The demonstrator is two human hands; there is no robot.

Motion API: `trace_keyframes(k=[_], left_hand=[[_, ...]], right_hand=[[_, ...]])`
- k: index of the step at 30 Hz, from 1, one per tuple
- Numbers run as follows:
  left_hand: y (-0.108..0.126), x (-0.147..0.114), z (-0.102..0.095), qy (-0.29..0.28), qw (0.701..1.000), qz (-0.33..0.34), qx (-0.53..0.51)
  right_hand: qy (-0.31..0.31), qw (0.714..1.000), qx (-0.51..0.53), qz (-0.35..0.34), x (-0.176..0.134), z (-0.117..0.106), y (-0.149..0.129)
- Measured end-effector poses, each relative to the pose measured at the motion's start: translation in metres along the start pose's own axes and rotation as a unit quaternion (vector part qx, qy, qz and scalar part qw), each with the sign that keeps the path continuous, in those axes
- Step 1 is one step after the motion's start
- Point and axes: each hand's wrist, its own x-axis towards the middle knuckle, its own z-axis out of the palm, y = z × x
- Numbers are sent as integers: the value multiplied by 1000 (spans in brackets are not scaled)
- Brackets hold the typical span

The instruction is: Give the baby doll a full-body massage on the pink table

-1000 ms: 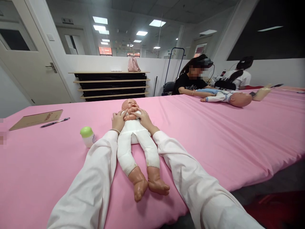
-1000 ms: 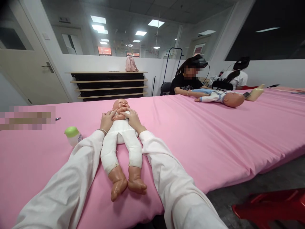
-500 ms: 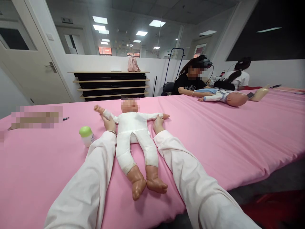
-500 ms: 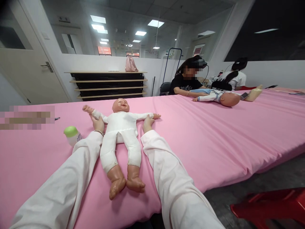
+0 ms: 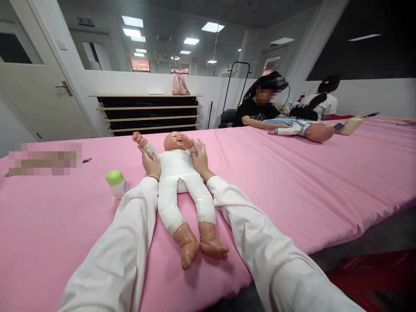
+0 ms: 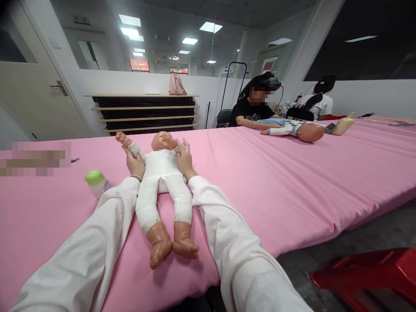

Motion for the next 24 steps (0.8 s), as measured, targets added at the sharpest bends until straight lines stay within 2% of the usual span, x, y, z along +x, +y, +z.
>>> trace_keyframes(k=[3,7,11,15,18,21,22,24], left_hand=[[4,0,4,-75,992,92,40],[3,-1,6,-164,961,186,124],[8,-5,2,-191,943,206,177],[13,-6,1,-190,944,200,179],[7,-5,1,-150,967,166,124],[-7,0,2,-75,993,77,45],[-13,2,2,-48,998,43,25],[-25,7,3,-46,998,41,18]], right_hand=[[-98,990,-68,-72,-1,6,-1],[-139,977,-117,-115,2,9,2],[-156,969,-136,-138,6,11,0],[-166,963,-166,-133,5,10,-3],[-103,983,-118,-99,0,7,1],[24,1000,-5,-2,-4,-1,19],[71,996,35,45,-5,-5,28],[168,969,101,150,-5,-13,45]])
